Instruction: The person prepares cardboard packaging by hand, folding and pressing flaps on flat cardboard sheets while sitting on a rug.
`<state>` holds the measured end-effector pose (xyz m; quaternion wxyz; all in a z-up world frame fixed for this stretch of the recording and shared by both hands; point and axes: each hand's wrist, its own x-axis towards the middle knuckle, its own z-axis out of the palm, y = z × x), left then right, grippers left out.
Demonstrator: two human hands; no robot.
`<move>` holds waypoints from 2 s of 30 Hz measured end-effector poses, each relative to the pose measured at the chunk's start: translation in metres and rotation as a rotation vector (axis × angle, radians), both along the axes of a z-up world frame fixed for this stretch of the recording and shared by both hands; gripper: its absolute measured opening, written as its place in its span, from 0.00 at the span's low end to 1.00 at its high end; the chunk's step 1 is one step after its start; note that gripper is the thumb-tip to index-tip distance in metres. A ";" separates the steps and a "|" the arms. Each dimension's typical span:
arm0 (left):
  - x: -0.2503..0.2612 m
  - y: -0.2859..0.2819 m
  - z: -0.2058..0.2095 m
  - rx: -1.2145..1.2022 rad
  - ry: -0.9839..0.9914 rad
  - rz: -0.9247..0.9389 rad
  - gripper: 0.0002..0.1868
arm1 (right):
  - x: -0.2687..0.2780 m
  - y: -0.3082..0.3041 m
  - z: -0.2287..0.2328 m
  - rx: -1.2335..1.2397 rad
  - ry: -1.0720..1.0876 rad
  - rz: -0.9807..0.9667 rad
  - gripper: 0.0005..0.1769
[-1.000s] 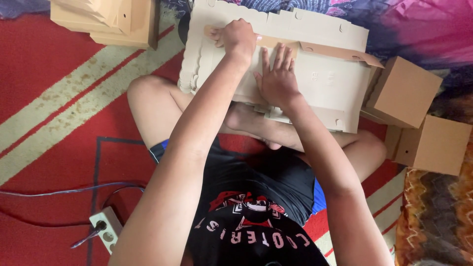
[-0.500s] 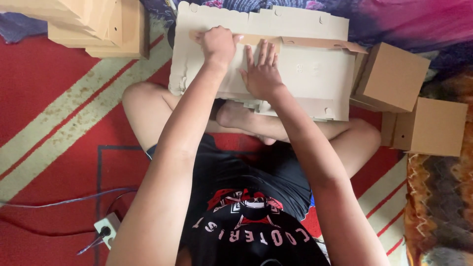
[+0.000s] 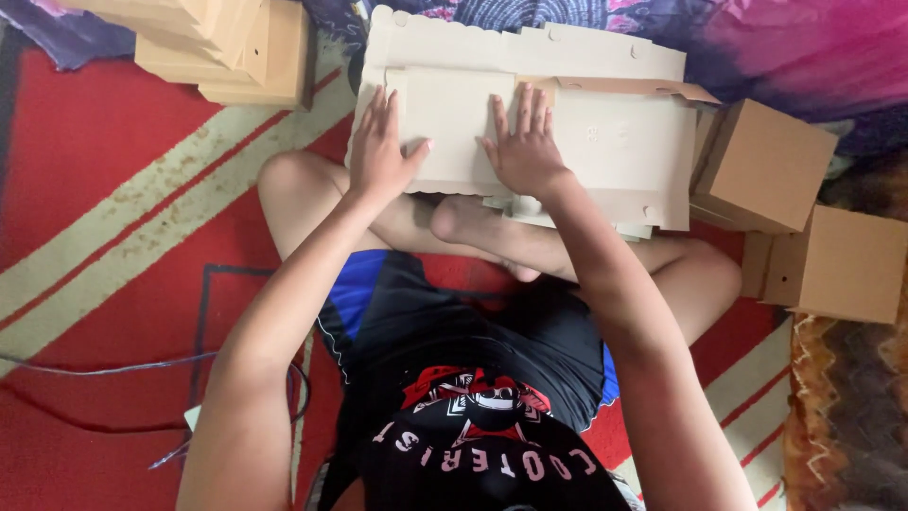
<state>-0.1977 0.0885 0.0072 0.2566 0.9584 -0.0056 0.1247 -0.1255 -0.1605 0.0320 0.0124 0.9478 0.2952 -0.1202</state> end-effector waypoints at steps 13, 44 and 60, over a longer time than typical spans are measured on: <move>-0.053 0.000 -0.005 -0.353 -0.028 0.034 0.36 | 0.001 -0.028 -0.002 0.226 -0.143 0.226 0.36; 0.008 -0.004 0.032 -0.144 0.149 -0.086 0.44 | 0.016 0.047 0.080 -0.127 0.424 0.112 0.79; 0.030 0.015 0.031 0.183 0.320 -0.357 0.35 | 0.001 0.045 0.080 -0.094 0.333 0.116 0.60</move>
